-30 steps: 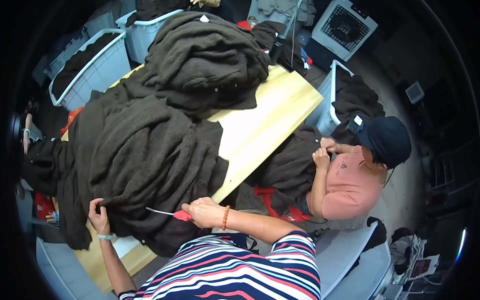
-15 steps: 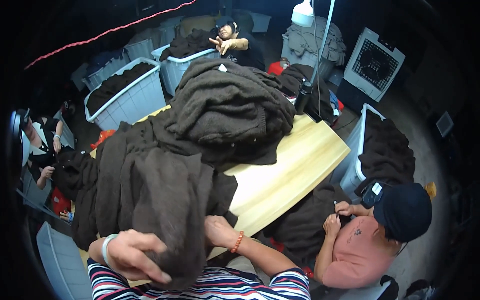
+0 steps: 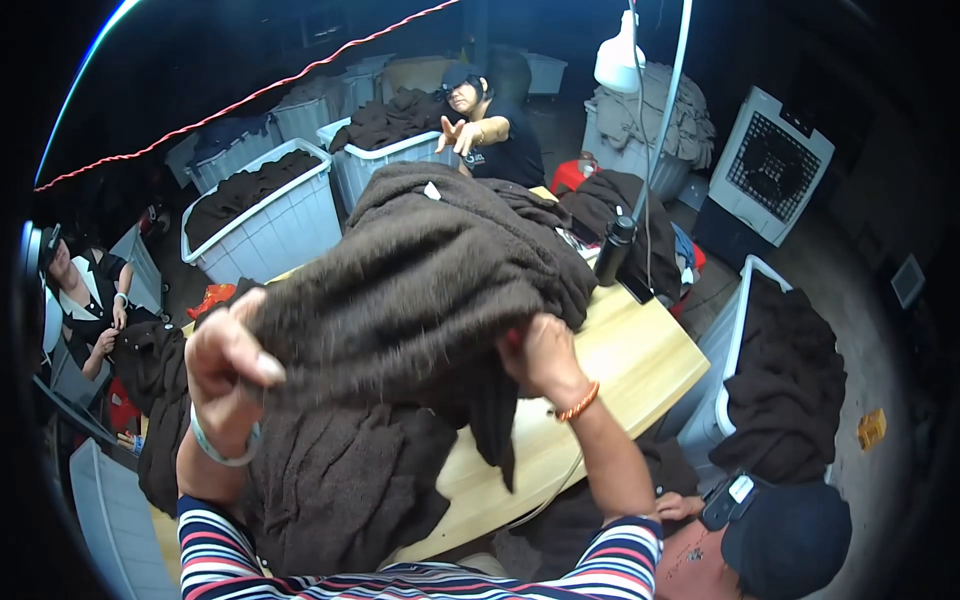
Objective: Trimming loose threads and excess fabric from knitted garments using a pair of scissors.
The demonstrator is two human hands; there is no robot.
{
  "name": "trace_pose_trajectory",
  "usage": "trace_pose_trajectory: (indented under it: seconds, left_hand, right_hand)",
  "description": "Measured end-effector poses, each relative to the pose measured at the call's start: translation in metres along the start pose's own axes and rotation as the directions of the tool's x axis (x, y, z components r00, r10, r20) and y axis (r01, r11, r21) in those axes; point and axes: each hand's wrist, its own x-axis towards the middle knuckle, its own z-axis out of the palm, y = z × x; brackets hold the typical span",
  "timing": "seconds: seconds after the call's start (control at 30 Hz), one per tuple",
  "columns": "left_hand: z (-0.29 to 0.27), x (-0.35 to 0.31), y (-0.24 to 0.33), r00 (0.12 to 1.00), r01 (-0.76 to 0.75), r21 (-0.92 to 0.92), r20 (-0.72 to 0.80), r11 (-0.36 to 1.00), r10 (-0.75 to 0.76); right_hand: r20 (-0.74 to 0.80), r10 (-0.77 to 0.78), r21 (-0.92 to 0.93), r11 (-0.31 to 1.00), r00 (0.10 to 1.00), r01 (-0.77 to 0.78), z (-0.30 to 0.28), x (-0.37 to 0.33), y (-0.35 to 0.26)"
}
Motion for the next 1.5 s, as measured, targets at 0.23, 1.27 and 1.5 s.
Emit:
trace_pose_trajectory:
  seconds: [0.23, 1.27, 1.5]
  left_hand:
    - [-0.068, 0.142, -0.082, 0.953, 0.036, 0.519, -0.275, 0.854, 0.127]
    - [-0.06, -0.554, -0.017, 0.149, 0.988, 0.152, -0.939, 0.017, -0.309]
    - [-0.039, -0.492, 0.023, 0.767, 0.636, 0.732, -0.563, 0.244, -0.309]
  right_hand:
    - [0.017, 0.037, -0.213, 0.977, 0.999, -0.033, -0.015, 0.254, -0.013]
    - [0.833, -0.117, 0.205, 0.973, 0.541, -0.106, 0.109, -0.163, -0.127]
    - [0.838, -0.138, 0.167, 0.986, 0.529, -0.008, 0.114, -0.193, -0.209]
